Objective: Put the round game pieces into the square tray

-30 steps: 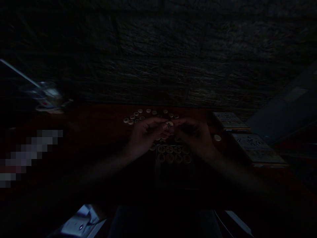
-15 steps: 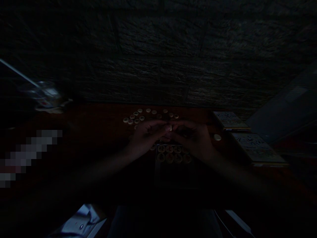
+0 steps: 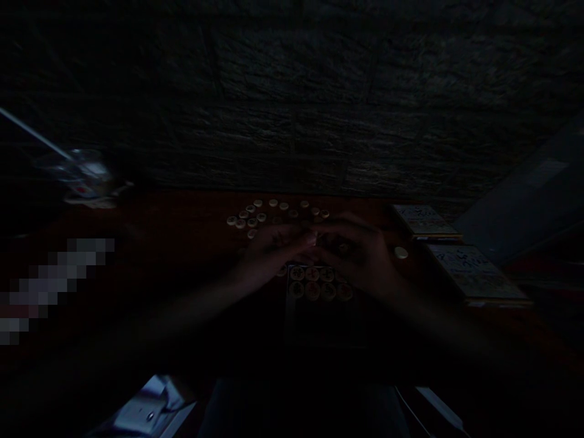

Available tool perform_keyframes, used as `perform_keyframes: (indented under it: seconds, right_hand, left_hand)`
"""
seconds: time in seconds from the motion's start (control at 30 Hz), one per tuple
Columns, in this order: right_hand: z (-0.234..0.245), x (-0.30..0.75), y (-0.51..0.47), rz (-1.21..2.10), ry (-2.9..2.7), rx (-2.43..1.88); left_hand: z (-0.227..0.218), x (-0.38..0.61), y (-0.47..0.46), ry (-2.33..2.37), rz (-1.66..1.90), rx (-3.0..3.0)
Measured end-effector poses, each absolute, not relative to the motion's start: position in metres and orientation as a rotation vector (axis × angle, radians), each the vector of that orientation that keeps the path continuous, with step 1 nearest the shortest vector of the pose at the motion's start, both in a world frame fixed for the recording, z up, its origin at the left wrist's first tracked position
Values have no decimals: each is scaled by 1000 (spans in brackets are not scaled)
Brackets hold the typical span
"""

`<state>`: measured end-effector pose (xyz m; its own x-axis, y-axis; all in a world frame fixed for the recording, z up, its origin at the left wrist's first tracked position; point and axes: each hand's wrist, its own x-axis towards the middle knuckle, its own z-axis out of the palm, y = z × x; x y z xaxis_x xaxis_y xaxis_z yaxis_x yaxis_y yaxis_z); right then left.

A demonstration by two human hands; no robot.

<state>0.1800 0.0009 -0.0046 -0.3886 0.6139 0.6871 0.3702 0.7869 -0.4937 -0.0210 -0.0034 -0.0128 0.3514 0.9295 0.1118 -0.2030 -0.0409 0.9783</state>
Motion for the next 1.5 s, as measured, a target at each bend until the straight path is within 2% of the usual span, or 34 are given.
perform_keyframes:
  seconds: [1.5]
  right_hand:
    - [2,179,-4,251,-2046,-668]
  left_hand:
    - [-13,-22,-3,655,1069,1278]
